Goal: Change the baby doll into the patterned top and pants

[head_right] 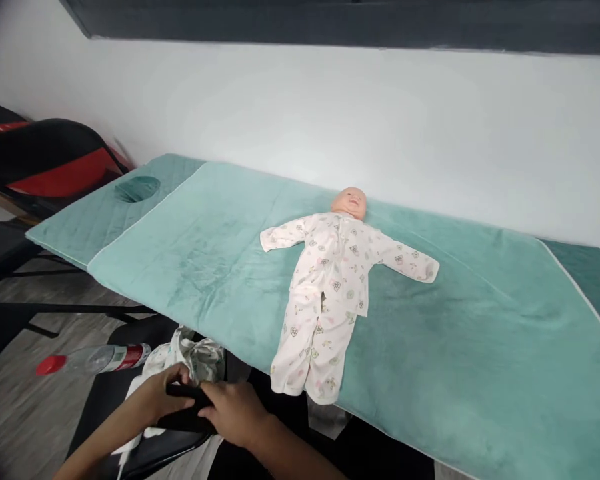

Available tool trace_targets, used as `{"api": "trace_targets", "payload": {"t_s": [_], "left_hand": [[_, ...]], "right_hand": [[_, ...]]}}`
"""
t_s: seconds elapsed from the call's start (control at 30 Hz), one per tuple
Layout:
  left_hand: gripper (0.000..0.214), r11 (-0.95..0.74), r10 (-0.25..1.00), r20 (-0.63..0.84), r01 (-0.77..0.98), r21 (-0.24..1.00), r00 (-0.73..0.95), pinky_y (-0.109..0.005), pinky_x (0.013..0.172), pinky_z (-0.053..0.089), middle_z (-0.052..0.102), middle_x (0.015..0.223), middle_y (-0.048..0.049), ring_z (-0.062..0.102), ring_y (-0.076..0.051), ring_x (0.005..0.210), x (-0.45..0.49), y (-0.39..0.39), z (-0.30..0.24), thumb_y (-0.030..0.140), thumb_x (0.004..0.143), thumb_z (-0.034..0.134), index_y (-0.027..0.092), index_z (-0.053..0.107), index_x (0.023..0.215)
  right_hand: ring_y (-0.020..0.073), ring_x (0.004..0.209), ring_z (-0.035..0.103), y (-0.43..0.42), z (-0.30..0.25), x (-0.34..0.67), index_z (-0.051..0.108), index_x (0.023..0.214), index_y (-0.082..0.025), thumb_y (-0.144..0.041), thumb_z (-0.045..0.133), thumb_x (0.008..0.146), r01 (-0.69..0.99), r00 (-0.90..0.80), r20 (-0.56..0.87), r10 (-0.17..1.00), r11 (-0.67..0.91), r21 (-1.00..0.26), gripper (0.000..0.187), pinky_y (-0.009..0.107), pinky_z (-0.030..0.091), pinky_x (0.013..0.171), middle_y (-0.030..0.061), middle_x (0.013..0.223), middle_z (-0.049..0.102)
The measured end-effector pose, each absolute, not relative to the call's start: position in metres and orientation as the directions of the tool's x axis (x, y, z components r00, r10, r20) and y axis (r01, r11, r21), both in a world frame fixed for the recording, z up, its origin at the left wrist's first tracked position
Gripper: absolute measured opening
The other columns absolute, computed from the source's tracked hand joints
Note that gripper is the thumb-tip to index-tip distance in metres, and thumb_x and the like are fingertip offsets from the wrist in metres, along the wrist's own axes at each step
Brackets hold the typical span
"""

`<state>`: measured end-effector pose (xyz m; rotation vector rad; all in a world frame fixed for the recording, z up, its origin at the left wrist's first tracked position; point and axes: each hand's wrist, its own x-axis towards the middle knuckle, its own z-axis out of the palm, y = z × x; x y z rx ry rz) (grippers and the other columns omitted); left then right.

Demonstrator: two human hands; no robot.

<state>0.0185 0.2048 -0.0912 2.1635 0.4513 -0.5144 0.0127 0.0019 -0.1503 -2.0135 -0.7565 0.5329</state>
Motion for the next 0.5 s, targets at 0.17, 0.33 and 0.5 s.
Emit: {"api": "trace_targets", "payload": {"t_s": [0.17, 0.33, 0.5], "left_hand": [[0.050, -0.227, 0.237, -0.574, 0.619, 0.752, 0.784, -0.034, 0.082, 0.052, 0.071, 0.099, -0.0053, 0.067, -0.027, 0.097, 0.014, 0.213, -0.112, 0.055, 0.065, 0.078, 0.021, 0.063, 0.098], [0.062, -0.096, 0.324, -0.657, 0.714, 0.694, 0.681, -0.029, 0.072, 0.050, 0.071, 0.097, -0.0056, 0.067, -0.023, 0.086, 0.007, 0.192, -0.121, 0.057, 0.063, 0.081, 0.017, 0.062, 0.107], [0.058, -0.085, 0.336, -0.649, 0.708, 0.701, 0.682, -0.025, 0.071, 0.048, 0.071, 0.096, -0.0036, 0.065, -0.020, 0.084, 0.017, 0.189, -0.120, 0.056, 0.066, 0.080, 0.018, 0.064, 0.107]], "right_hand": [[0.0307, 0.111, 0.068, 0.008, -0.168, -0.006, 0.069, 0.128, -0.030, -0.021, 0.074, 0.077, -0.113, 0.907, -0.151, 0.394, -0.119, -0.986, 0.052, 0.042, 0.053, 0.100, 0.0050, 0.121, 0.071], [0.0302, 0.109, 0.069, 0.007, -0.166, -0.012, 0.074, 0.118, -0.028, -0.021, 0.073, 0.076, -0.264, 0.909, -0.269, 0.319, -0.059, -0.963, 0.043, 0.044, 0.053, 0.100, 0.0044, 0.115, 0.073], [0.0243, 0.115, 0.067, -0.003, -0.158, -0.005, 0.071, 0.124, -0.023, -0.023, 0.068, 0.084, -0.325, 0.890, -0.306, 0.339, 0.001, -0.946, 0.040, 0.038, 0.050, 0.105, 0.0056, 0.121, 0.071]]}}
